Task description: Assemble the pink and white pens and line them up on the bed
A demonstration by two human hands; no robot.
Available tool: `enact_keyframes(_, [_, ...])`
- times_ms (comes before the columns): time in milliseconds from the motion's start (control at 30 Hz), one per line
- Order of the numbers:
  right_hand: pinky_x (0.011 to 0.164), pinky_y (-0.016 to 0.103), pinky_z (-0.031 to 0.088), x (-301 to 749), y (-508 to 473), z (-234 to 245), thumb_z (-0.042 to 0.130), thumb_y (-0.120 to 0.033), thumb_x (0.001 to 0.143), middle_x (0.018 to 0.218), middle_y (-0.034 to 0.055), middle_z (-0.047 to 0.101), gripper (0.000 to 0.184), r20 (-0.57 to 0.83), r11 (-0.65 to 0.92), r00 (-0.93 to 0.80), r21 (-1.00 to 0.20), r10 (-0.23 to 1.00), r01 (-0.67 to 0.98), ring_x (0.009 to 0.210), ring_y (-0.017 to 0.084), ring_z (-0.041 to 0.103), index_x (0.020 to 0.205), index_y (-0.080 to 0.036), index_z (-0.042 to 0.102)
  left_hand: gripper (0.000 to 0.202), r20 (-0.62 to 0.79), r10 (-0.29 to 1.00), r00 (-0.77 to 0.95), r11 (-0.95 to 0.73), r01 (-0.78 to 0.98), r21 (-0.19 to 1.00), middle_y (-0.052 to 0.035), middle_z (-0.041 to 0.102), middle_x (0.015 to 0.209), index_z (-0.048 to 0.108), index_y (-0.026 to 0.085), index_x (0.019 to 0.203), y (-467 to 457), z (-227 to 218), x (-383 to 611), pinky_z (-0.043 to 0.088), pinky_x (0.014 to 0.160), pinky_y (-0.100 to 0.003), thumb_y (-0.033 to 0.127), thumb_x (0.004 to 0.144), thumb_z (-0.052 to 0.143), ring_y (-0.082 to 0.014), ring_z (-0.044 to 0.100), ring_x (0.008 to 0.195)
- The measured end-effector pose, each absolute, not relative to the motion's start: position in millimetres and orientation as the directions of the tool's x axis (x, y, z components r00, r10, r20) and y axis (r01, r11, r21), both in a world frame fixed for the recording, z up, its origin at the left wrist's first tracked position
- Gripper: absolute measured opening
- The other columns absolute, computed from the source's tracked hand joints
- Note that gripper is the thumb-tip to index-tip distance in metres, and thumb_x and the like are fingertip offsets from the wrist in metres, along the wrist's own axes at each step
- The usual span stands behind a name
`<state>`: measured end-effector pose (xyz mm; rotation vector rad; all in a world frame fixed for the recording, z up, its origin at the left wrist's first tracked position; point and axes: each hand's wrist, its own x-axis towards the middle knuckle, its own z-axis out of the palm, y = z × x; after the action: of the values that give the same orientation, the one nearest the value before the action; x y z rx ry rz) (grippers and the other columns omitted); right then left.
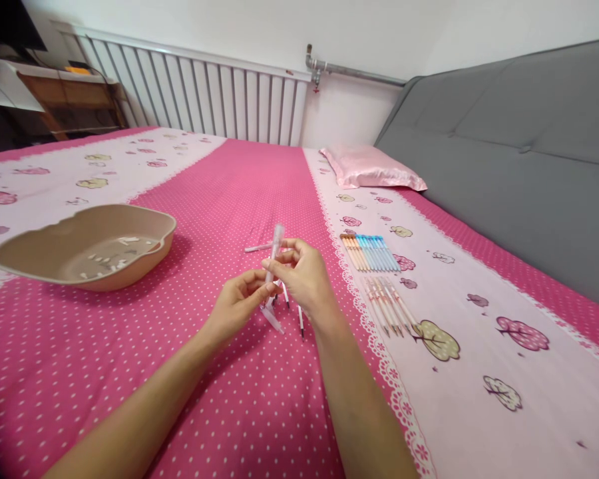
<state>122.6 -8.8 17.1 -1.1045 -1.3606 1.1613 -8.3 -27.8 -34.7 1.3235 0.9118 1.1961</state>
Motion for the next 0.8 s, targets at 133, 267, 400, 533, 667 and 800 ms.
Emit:
enact_keyframes(133, [0.065, 0.032, 0.05, 122.0, -7.8, 14.0, 0.077, -0.034, 0.063, 0.082, 0.0039, 0.064, 0.043, 0.136, 0.141, -0.104, -0.989, 0.985, 0.041, 0.073, 0.017, 0.062, 0.098, -0.016, 0.058, 0.03, 0.153, 0.97, 0.187, -0.12, -0.173, 0.978, -0.006, 0.066, 0.08, 0.063, 0.013, 0.087, -27.4, -33.9, -7.1, 0.048, 0.073, -0.029, 0.039, 0.073, 0.07, -0.0167, 0.063, 0.076])
enact_keyframes(267, [0.067, 0.031, 0.053, 122.1, -10.9, 18.7, 0.074, -0.031, 0.067, 0.1, 0.008, 0.067, 0.037, 0.079, 0.062, -0.205, -0.994, 0.976, -0.086, 0.085, 0.018, 0.062, 0.099, -0.019, 0.06, 0.03, 0.169, 0.963, 0.209, -0.129, -0.194, 0.973, -0.0069, 0.067, 0.083, 0.064, 0.014, 0.086, -28.2, -30.0, -7.7, 0.047, 0.075, -0.031, 0.041, 0.075, 0.066, -0.0167, 0.062, 0.077])
enact_keyframes(400, [0.059, 0.03, 0.053, 122.5, -14.5, 24.4, 0.065, -0.026, 0.076, 0.103, 0.0073, 0.068, 0.026, 0.044, -0.002, -0.292, -0.988, 0.955, -0.156, 0.077, 0.017, 0.063, 0.101, -0.02, 0.061, 0.026, 0.173, 0.963, 0.209, -0.165, -0.053, 0.985, -0.0065, 0.066, 0.08, 0.066, 0.014, 0.088, -30.5, -26.4, -10.4, 0.044, 0.069, -0.027, 0.037, 0.084, 0.055, -0.0155, 0.059, 0.073])
enact_keyframes(533, [0.057, 0.03, 0.052, 122.4, -14.7, 24.9, 0.062, -0.022, 0.077, 0.1, 0.0062, 0.07, 0.022, 0.042, -0.007, -0.29, -0.986, 0.956, -0.168, 0.073, 0.016, 0.062, 0.099, -0.02, 0.06, 0.027, 0.195, 0.95, 0.242, -0.191, -0.04, 0.981, -0.0066, 0.066, 0.082, 0.065, 0.013, 0.091, -31.3, -26.8, -11.4, 0.043, 0.071, -0.028, 0.035, 0.087, 0.05, -0.0162, 0.059, 0.077])
enact_keyframes(667, [0.067, 0.031, 0.053, 122.7, -13.0, 23.7, 0.065, -0.021, 0.074, 0.094, 0.0061, 0.071, 0.023, 0.053, 0.016, -0.252, -0.989, 0.966, -0.146, 0.077, 0.016, 0.064, 0.096, -0.018, 0.059, 0.026, 0.186, 0.952, 0.243, -0.174, -0.07, 0.982, -0.0065, 0.065, 0.083, 0.065, 0.014, 0.089, -31.1, -27.3, -10.9, 0.044, 0.073, -0.028, 0.037, 0.086, 0.053, -0.0165, 0.06, 0.079])
enact_keyframes(800, [0.07, 0.033, 0.053, 123.1, -11.7, 23.2, 0.074, -0.025, 0.067, 0.084, 0.0052, 0.071, 0.039, 0.041, 0.019, -0.196, -0.993, 0.98, -0.116, 0.075, 0.018, 0.066, 0.101, -0.018, 0.058, 0.028, 0.158, 0.96, 0.232, -0.129, -0.138, 0.982, -0.0061, 0.065, 0.083, 0.062, 0.014, 0.088, -31.0, -27.6, -9.7, 0.046, 0.073, -0.029, 0.041, 0.081, 0.06, -0.0161, 0.061, 0.077])
